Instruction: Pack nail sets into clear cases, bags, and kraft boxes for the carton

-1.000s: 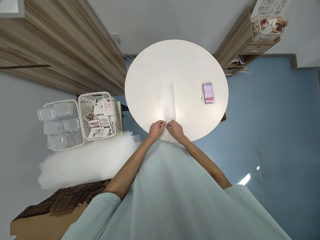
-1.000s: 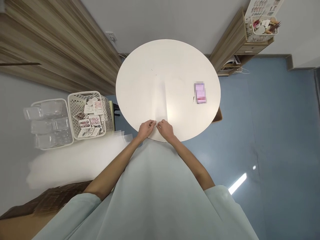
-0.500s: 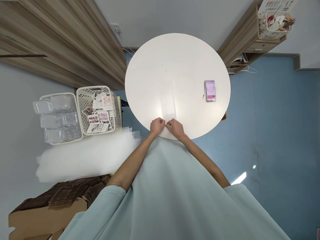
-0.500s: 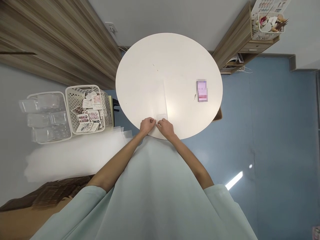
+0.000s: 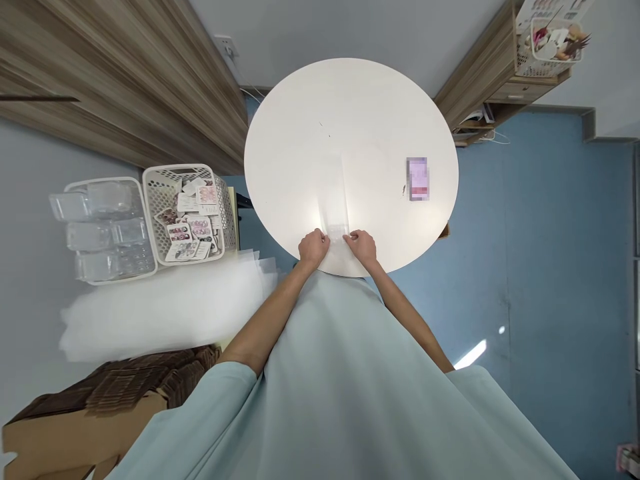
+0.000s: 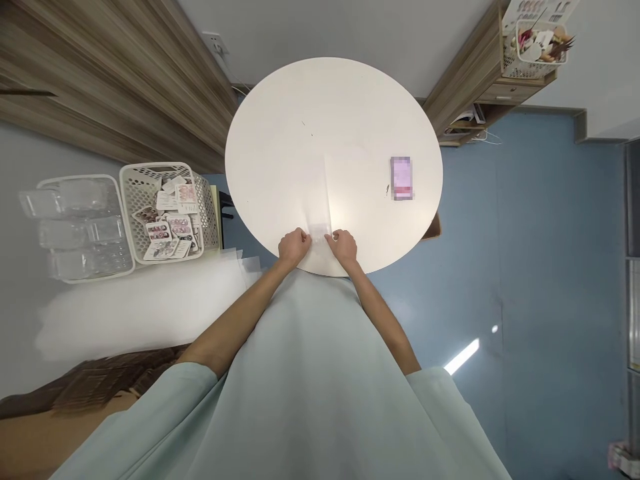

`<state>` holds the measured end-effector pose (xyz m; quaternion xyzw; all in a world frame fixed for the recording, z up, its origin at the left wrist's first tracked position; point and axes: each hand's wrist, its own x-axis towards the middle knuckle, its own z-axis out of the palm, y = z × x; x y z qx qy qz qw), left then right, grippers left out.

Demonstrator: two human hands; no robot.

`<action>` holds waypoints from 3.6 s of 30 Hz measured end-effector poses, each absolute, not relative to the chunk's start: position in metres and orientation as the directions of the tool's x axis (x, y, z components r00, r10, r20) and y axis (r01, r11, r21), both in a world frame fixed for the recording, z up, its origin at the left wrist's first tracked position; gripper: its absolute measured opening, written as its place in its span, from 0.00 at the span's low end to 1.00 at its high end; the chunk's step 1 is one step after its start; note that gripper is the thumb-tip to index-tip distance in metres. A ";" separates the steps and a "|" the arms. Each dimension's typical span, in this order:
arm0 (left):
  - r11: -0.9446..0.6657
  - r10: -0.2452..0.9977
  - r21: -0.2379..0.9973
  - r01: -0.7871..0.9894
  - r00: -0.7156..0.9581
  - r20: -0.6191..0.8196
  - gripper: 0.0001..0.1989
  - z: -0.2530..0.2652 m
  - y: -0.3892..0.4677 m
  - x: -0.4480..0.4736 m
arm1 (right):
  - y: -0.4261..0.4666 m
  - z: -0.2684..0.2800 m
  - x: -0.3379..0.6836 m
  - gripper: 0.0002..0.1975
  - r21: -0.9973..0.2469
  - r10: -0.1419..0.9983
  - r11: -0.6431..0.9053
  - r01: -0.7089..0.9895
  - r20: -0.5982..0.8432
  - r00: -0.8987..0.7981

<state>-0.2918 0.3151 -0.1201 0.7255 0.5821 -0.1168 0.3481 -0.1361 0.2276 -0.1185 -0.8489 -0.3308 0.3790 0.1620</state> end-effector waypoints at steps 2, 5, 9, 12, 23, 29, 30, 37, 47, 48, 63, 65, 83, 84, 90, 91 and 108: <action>-0.102 0.770 0.349 0.931 0.297 -0.566 0.10 -0.122 0.313 -0.291 | 0.228 -0.121 -0.138 0.12 -0.547 0.682 -0.730 0.410 -0.543 0.491; -0.159 0.813 0.344 0.926 0.320 -0.487 0.11 -0.124 0.310 -0.291 | 0.228 -0.123 -0.140 0.11 -0.560 0.662 -0.746 0.361 -0.562 0.496; -0.411 0.811 0.428 0.805 0.537 -0.231 0.18 -0.130 0.311 -0.296 | 0.228 -0.126 -0.139 0.11 -0.563 0.652 -0.754 0.338 -0.580 0.489; -0.618 0.657 0.511 0.598 0.749 -0.082 0.27 -0.135 0.312 -0.302 | 0.228 -0.128 -0.139 0.10 -0.569 0.664 -0.743 0.353 -0.561 0.494; -0.708 0.468 0.542 0.453 0.875 -0.120 0.39 -0.144 0.293 -0.327 | 0.228 -0.128 -0.135 0.11 -0.595 0.671 -0.735 0.326 -0.566 0.480; -0.773 0.371 0.485 0.410 0.911 -0.178 0.57 -0.142 0.297 -0.326 | 0.229 -0.128 -0.132 0.11 -0.597 0.648 -0.753 0.277 -0.599 0.470; -0.778 0.366 0.474 0.412 0.911 -0.191 0.58 -0.142 0.297 -0.325 | 0.229 -0.128 -0.132 0.10 -0.601 0.647 -0.753 0.269 -0.602 0.467; -0.783 0.388 0.454 0.425 0.904 -0.176 0.46 -0.142 0.298 -0.310 | 0.230 -0.135 -0.129 0.11 -0.620 0.638 -0.757 0.208 -0.631 0.442; -0.740 0.430 0.488 0.462 0.884 -0.185 0.37 -0.140 0.301 -0.303 | 0.225 -0.128 -0.123 0.12 -0.618 0.636 -0.761 0.198 -0.649 0.418; -0.742 0.422 0.491 0.457 0.887 -0.188 0.36 -0.140 0.300 -0.304 | 0.223 -0.127 -0.123 0.12 -0.619 0.638 -0.760 0.199 -0.651 0.412; -0.707 0.368 0.578 0.409 0.909 -0.193 0.28 -0.132 0.312 -0.303 | 0.197 -0.112 -0.103 0.23 -0.674 0.920 -0.383 0.632 -0.344 0.190; -0.693 0.365 0.592 0.411 0.909 -0.202 0.28 -0.129 0.315 -0.304 | 0.200 -0.109 -0.103 0.29 -0.642 0.932 -0.312 0.701 -0.349 0.096; -0.219 0.648 0.745 0.630 0.665 -0.372 0.31 -0.110 0.296 -0.317 | 0.200 -0.115 -0.104 0.25 -0.737 0.914 -0.369 0.567 -0.397 0.078; -0.177 0.659 0.747 0.641 0.641 -0.394 0.34 -0.109 0.297 -0.317 | 0.202 -0.115 -0.103 0.24 -0.745 0.916 -0.367 0.558 -0.392 0.080; -0.068 0.676 0.769 0.636 0.596 -0.433 0.49 -0.114 0.299 -0.322 | 0.216 -0.114 -0.100 0.16 -0.757 0.917 -0.381 0.531 -0.383 0.112; -0.058 0.696 0.766 0.640 0.576 -0.429 0.47 -0.116 0.299 -0.322 | 0.219 -0.114 -0.100 0.16 -0.751 0.913 -0.391 0.533 -0.390 0.120; 0.170 0.844 0.609 0.774 0.205 -0.496 0.19 -0.136 0.317 -0.292 | 0.252 -0.133 -0.111 0.15 -0.618 0.813 -0.582 0.528 -0.434 0.388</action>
